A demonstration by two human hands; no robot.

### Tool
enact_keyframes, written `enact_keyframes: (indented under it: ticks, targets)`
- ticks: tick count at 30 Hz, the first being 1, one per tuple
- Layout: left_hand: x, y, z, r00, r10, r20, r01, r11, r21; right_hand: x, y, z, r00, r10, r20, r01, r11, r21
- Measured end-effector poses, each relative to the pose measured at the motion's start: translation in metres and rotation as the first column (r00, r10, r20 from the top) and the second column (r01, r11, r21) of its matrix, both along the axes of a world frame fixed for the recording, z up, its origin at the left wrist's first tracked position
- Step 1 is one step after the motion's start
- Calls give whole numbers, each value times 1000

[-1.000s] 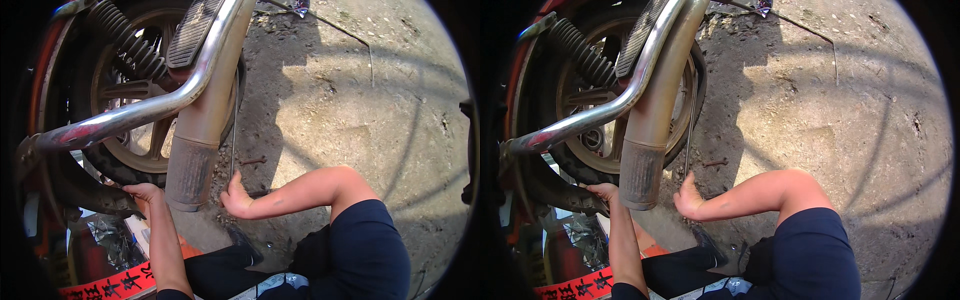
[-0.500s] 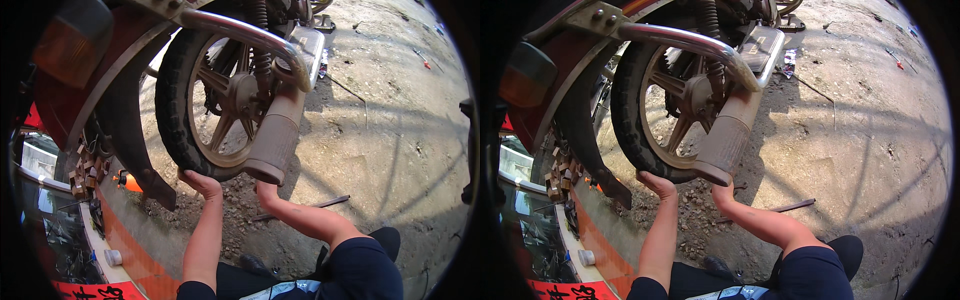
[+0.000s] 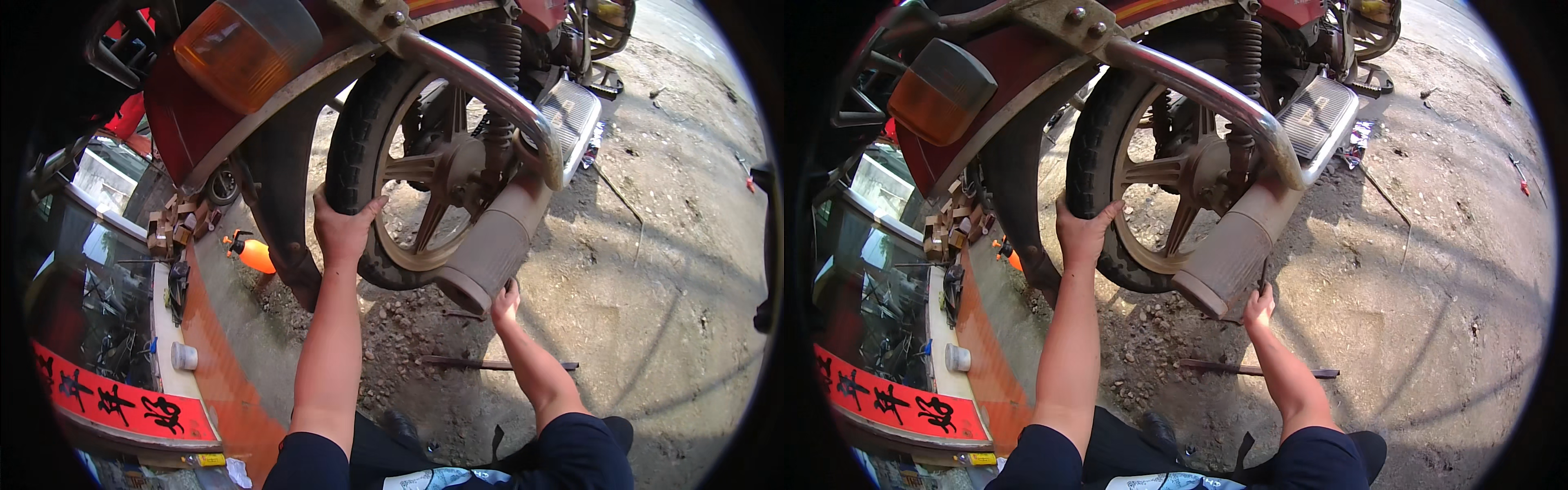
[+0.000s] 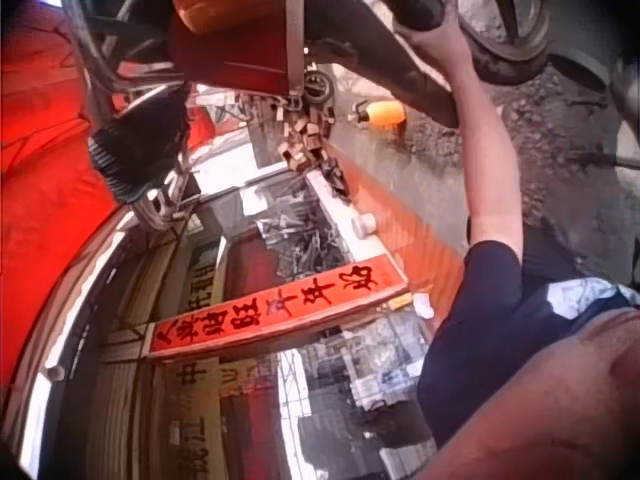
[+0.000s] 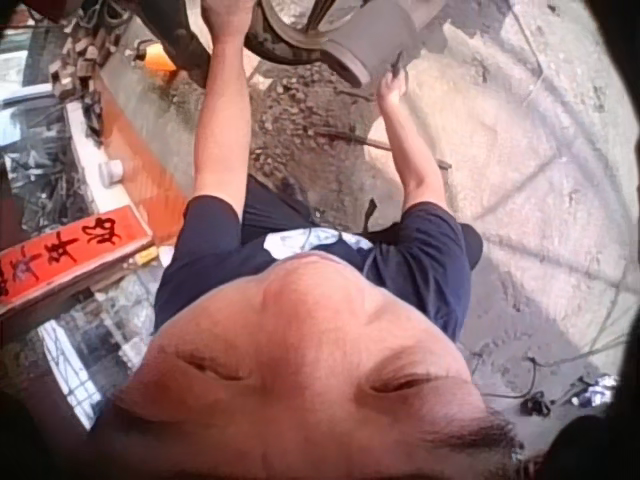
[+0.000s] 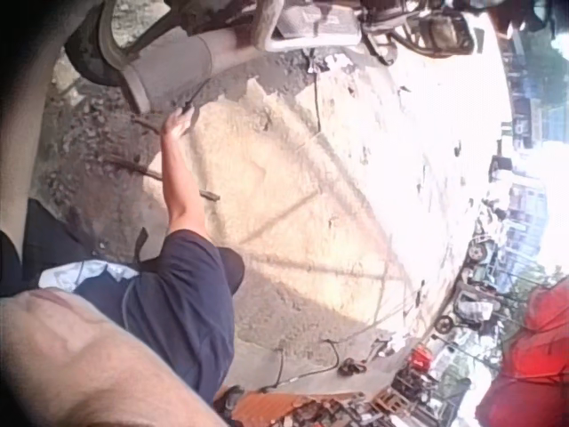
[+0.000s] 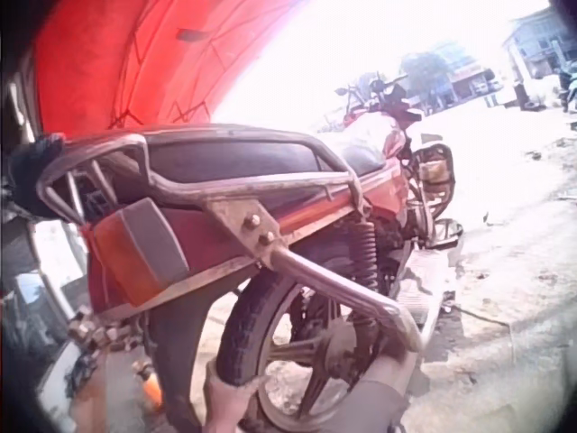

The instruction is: The person uses a tire iron to pry the rear tire off a motorcycle rim. They repeatedly lever the bead away from the rim, rotate the wheel, and work the tire off until the inner tube is removed and held in hand.

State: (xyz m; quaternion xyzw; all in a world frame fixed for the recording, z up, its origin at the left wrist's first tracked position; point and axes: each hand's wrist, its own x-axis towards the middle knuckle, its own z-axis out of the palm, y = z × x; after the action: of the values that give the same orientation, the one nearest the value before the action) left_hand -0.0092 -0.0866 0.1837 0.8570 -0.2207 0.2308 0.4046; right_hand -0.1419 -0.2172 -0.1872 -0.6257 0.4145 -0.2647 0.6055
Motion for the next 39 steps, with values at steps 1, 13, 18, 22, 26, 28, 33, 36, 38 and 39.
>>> enact_keyframes:
  ticks: [1, 13, 18, 22, 26, 28, 33, 36, 38, 39]
  targets:
    - [12, 7, -8, 994, -98, -48, 94, 992, -85, -6, -11, -3, 998, -6, 55, 6, 1000, 14]
    - [10, -6, -9, 938, -217, -270, 124, 938, -324, -29, -7, 7, 947, -42, 319, -74, 936, 343]
    - [19, -4, -5, 978, -153, -140, 122, 970, -210, -20, 9, 58, 968, 5, 251, -90, 941, 326]
    - [8, -9, -7, 991, 124, 41, -123, 992, -34, 1, 31, 75, 955, -93, 282, -42, 897, 440]
    - [4, -33, -14, 959, 236, 160, -246, 968, 49, 50, 52, 56, 835, -308, 456, 33, 855, 517]
    - [2, -33, -13, 949, 225, 219, -244, 968, 63, 66, 65, 65, 910, -178, 374, 119, 977, 178]
    - [-10, 6, -48, 973, -27, 229, 14, 998, 55, 76, 90, 84, 957, -133, 257, 215, 920, -328]
    - [-14, 32, -79, 988, -85, 132, 91, 995, -38, 76, 96, 82, 971, -139, 194, 222, 828, -515]
    - [-13, 40, -96, 992, -98, 74, 107, 987, -122, 81, 95, 73, 974, -151, 166, 221, 778, -588]
    - [-13, 46, -104, 994, -106, 30, 109, 980, -169, 85, 98, 69, 974, -157, 161, 223, 766, -603]
